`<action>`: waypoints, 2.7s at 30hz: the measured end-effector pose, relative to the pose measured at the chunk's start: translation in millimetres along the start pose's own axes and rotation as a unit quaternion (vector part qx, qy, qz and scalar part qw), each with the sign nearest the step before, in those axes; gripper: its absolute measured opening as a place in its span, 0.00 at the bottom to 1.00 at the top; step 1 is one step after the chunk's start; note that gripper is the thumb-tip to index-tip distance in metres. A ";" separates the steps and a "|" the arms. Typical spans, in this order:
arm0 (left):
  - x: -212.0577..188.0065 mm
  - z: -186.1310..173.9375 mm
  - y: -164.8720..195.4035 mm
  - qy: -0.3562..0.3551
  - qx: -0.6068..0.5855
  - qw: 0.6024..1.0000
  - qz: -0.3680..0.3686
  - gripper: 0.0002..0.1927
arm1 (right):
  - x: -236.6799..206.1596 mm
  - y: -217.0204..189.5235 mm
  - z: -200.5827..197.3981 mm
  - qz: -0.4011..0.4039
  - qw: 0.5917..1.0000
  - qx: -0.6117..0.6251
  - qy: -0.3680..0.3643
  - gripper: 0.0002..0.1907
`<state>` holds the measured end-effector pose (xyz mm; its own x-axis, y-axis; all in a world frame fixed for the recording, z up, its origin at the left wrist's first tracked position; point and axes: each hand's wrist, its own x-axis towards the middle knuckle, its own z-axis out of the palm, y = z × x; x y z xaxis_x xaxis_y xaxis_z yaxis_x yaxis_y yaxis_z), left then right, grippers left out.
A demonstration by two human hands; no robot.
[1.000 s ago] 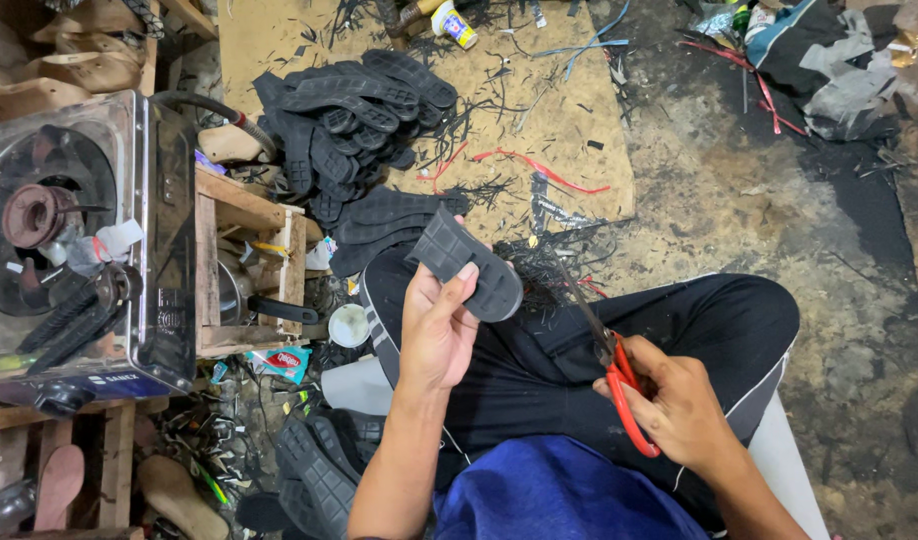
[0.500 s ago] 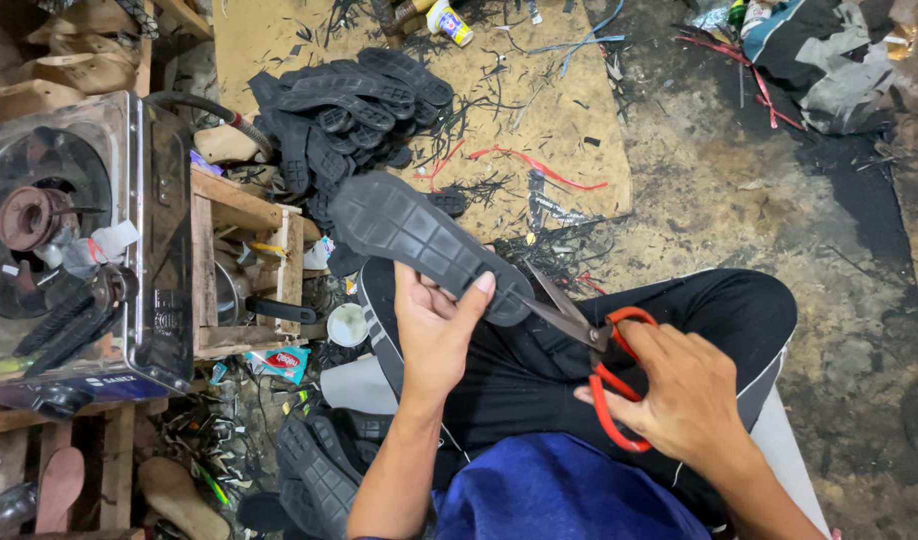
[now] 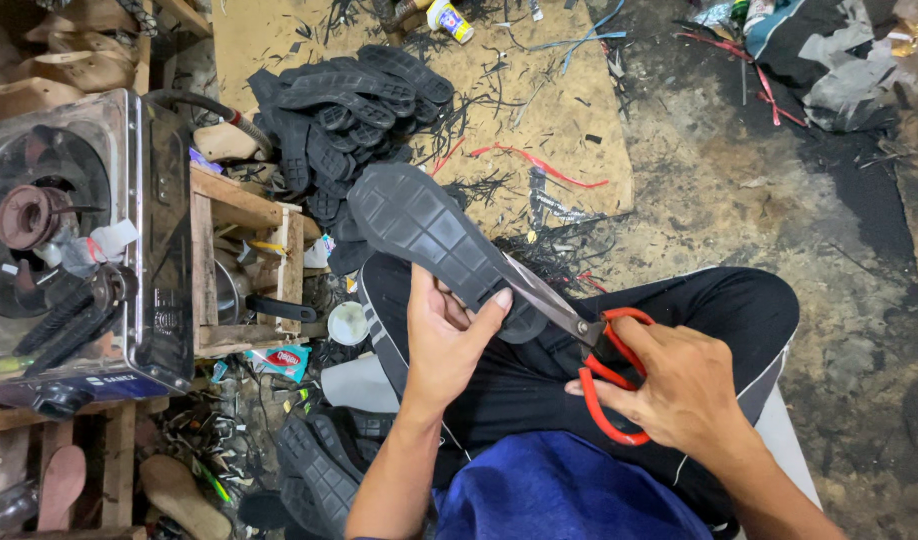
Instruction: The person sits cross-legged and uses red-handled shears to trim the edges of black rubber shoe soles. They pick up each sole, cut along the perimeter, and place the trimmed pieces aside. The process is repeated for multiple soles throughout the clip.
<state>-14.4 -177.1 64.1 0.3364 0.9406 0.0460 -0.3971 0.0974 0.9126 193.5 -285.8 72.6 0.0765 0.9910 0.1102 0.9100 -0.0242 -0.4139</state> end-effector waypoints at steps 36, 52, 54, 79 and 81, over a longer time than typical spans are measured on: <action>-5.5 -9.7 -19.7 0.057 -0.022 0.998 0.017 0.26 | 2.2 -4.3 12.6 0.020 1.000 0.018 -0.005 0.33; -3.7 -13.8 -15.4 0.102 0.037 0.993 0.051 0.22 | 1.8 1.0 16.5 0.086 0.990 0.104 -0.029 0.24; -2.1 -14.4 -11.1 0.099 0.050 0.993 0.048 0.23 | 0.7 0.9 13.9 0.102 0.988 0.099 -0.051 0.23; -3.5 -10.6 -3.3 0.072 0.112 0.990 0.049 0.20 | -2.3 -0.4 15.2 -0.022 1.000 -0.001 0.017 0.28; -3.5 -11.6 -3.4 0.069 0.120 0.989 0.055 0.19 | -2.7 -0.8 15.7 -0.018 1.000 0.005 0.010 0.28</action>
<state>-24.2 -176.9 56.2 0.1760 0.9782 0.1104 -0.2048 -0.0733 0.9761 186.2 -286.4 58.4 0.0526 0.9883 0.1429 0.9082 0.0121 -0.4183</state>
